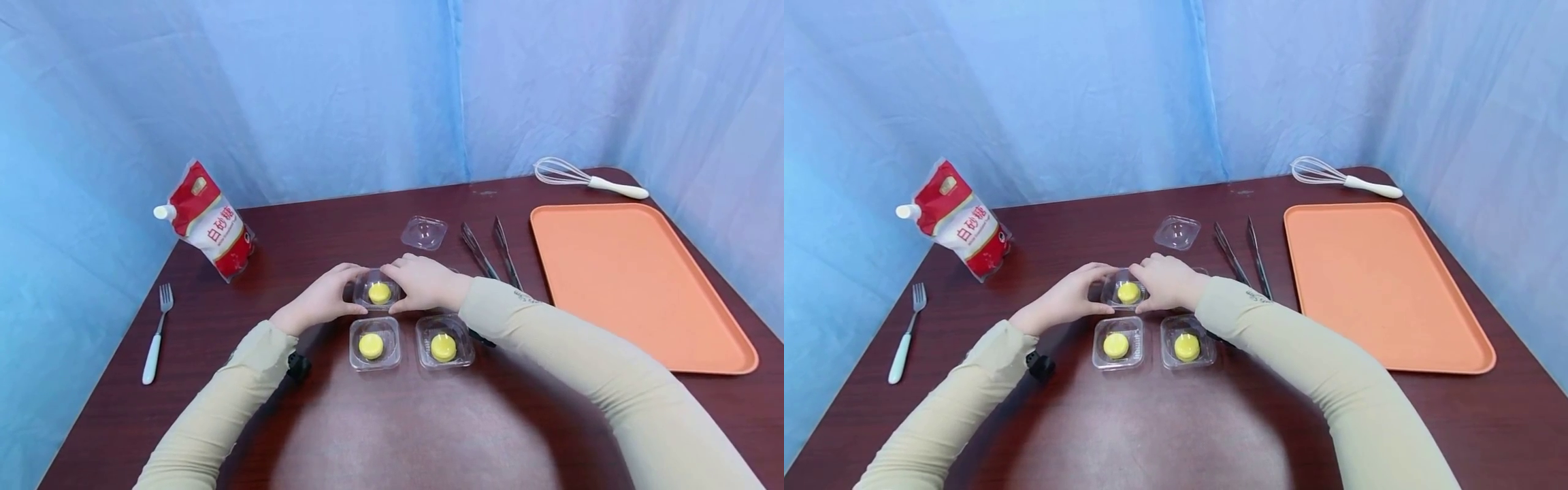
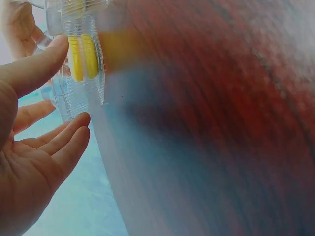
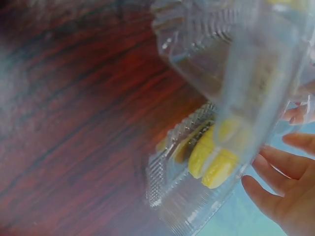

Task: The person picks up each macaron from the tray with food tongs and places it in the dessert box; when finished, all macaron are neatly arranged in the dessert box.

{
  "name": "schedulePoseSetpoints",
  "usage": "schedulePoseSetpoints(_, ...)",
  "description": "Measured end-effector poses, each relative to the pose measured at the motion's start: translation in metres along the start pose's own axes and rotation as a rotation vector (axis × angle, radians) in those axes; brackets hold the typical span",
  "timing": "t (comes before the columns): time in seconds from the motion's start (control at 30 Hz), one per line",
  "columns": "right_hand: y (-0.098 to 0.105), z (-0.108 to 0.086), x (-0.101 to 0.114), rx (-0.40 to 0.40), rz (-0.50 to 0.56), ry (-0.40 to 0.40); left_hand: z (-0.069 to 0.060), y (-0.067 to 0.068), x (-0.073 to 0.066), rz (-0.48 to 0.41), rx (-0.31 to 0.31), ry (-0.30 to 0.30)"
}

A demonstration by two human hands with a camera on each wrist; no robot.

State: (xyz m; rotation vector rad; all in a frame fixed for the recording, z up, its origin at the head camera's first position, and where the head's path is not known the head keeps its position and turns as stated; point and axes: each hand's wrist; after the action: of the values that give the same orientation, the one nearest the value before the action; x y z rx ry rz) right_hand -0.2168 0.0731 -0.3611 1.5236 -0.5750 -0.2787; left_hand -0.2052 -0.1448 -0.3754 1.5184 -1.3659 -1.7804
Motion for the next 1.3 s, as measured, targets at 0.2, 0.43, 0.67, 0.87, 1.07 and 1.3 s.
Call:
schedulePoseSetpoints(0.2,-0.0005,0.0009,-0.0005,-0.010,-0.009,-0.002,0.0012,0.0017,0.0000,-0.019,0.019,0.015)
schedulePoseSetpoints(0.43,-0.0011,0.0014,0.0009,-0.008,-0.014,0.001,0.0022,0.0011,-0.0008,-0.005,0.035,0.062)
schedulePoseSetpoints(0.67,0.0010,0.0015,0.0031,0.011,0.006,-0.008,0.0033,-0.0002,0.0023,-0.012,0.041,0.067)
schedulePoseSetpoints(0.87,-0.0003,0.0001,0.0027,0.006,0.013,-0.011,0.0032,0.0027,0.0013,-0.013,0.062,0.073)
schedulePoseSetpoints(1.07,-0.0011,-0.0006,0.0020,-0.001,0.018,-0.015,0.0039,0.0025,-0.0010,0.005,0.052,0.064)
schedulePoseSetpoints(1.3,-0.0004,-0.0005,0.0032,0.012,0.019,-0.015,0.0042,0.0001,-0.0036,0.029,0.034,0.046)
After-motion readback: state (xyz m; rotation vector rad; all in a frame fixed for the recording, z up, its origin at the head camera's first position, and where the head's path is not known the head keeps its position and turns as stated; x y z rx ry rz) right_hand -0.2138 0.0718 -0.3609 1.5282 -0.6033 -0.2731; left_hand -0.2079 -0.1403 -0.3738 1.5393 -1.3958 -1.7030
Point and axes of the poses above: each hand's wrist, its own z-axis towards the middle knuckle, its own y-axis out of the back of the hand, x = y × z, and after that the axes turned 14 degrees about y, right-handed
